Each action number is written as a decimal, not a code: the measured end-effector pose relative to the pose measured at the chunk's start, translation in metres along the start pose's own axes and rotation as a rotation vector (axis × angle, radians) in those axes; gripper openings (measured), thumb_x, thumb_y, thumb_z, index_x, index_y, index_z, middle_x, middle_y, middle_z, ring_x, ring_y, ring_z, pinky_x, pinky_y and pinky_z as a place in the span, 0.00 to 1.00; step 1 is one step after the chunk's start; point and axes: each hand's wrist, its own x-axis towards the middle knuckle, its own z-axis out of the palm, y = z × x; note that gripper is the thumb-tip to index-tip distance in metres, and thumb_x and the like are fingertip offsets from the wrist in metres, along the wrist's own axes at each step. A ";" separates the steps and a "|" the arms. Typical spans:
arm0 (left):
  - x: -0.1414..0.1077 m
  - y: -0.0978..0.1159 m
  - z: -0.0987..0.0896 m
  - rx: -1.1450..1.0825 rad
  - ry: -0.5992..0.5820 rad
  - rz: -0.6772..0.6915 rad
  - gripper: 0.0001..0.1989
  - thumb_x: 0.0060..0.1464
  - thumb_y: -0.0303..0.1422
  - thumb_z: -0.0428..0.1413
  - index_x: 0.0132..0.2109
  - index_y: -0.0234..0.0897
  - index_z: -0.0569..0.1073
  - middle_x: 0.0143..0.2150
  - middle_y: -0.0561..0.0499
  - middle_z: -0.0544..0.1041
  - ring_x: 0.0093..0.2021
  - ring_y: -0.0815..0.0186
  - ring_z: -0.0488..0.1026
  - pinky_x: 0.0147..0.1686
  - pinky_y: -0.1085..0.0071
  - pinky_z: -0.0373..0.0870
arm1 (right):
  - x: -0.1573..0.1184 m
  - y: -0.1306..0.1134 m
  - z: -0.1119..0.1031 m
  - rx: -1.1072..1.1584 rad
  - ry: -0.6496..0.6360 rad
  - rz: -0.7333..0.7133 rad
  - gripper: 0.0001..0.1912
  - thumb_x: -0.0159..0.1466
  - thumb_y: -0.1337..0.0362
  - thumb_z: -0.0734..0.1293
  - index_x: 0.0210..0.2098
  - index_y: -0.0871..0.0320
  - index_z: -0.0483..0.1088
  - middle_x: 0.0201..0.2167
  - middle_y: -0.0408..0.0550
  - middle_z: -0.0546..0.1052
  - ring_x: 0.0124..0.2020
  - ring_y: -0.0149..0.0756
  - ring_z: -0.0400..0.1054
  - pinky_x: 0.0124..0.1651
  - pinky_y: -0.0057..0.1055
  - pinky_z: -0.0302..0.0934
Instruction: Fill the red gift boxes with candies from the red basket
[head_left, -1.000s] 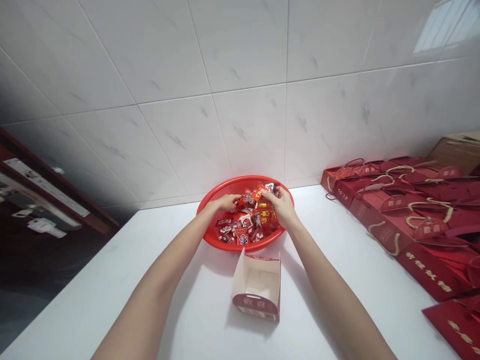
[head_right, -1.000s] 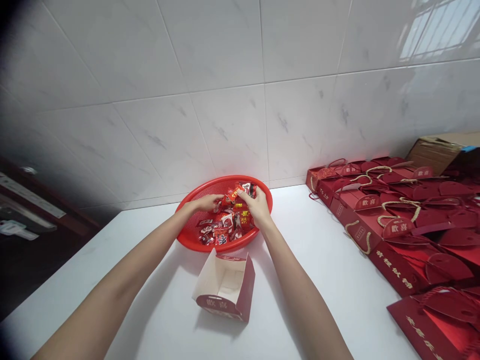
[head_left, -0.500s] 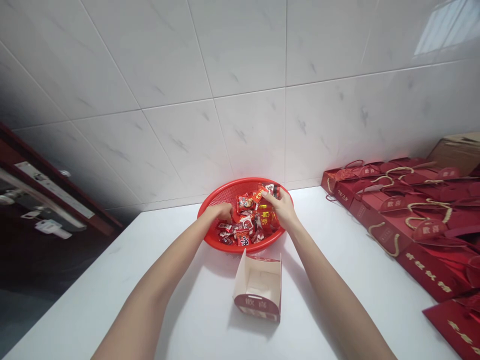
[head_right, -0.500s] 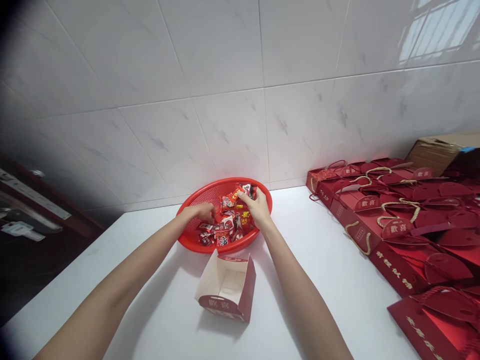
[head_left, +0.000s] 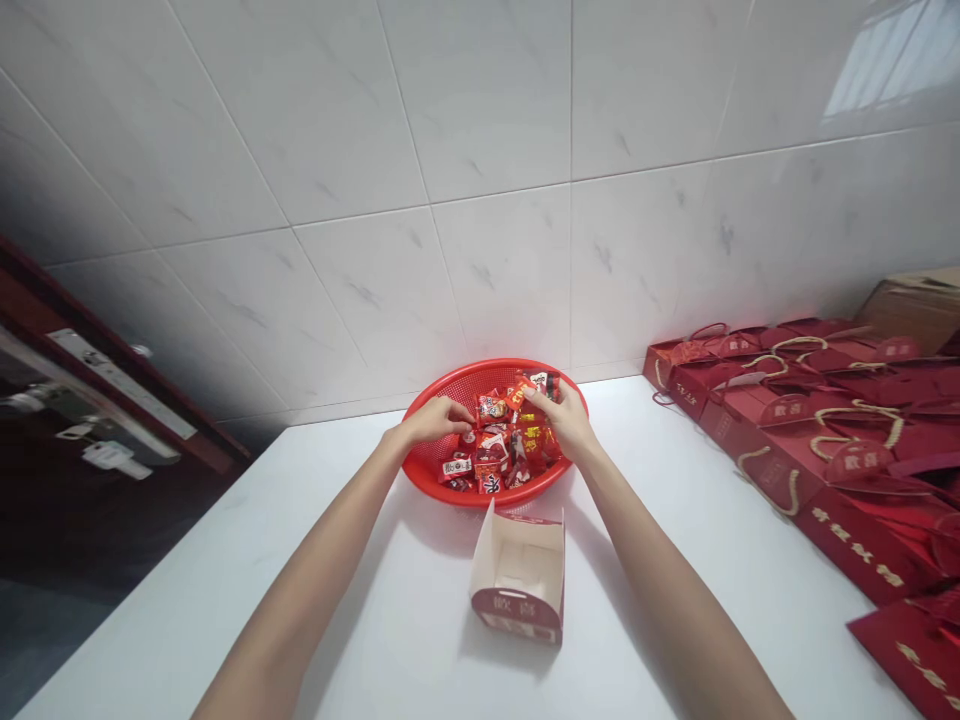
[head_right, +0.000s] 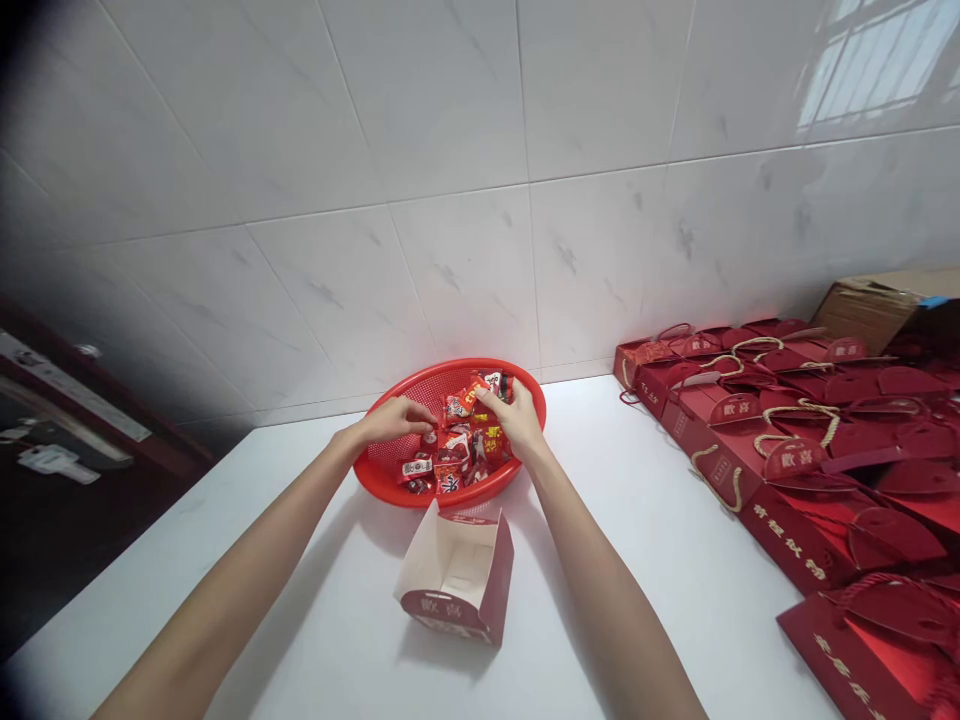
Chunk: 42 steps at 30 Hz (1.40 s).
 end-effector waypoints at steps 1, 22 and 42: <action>-0.006 0.003 0.000 -0.027 0.026 0.021 0.16 0.50 0.42 0.58 0.40 0.38 0.83 0.39 0.48 0.85 0.44 0.56 0.80 0.47 0.67 0.72 | 0.000 0.000 0.000 0.001 -0.002 0.002 0.26 0.47 0.51 0.79 0.40 0.58 0.74 0.40 0.47 0.82 0.43 0.43 0.76 0.48 0.39 0.71; -0.089 0.074 0.019 -0.735 0.218 0.226 0.24 0.47 0.41 0.69 0.47 0.37 0.71 0.32 0.53 0.78 0.34 0.66 0.77 0.35 0.71 0.74 | -0.032 -0.063 -0.002 -0.229 -0.394 0.019 0.25 0.51 0.58 0.79 0.45 0.59 0.75 0.40 0.48 0.81 0.39 0.39 0.76 0.44 0.35 0.71; -0.150 0.102 0.028 0.070 -0.151 0.200 0.18 0.65 0.47 0.52 0.45 0.44 0.82 0.44 0.48 0.75 0.44 0.59 0.72 0.45 0.65 0.68 | -0.084 -0.104 0.019 -1.029 -0.756 -0.105 0.22 0.59 0.56 0.75 0.28 0.56 0.56 0.24 0.35 0.61 0.26 0.27 0.52 0.28 0.27 0.46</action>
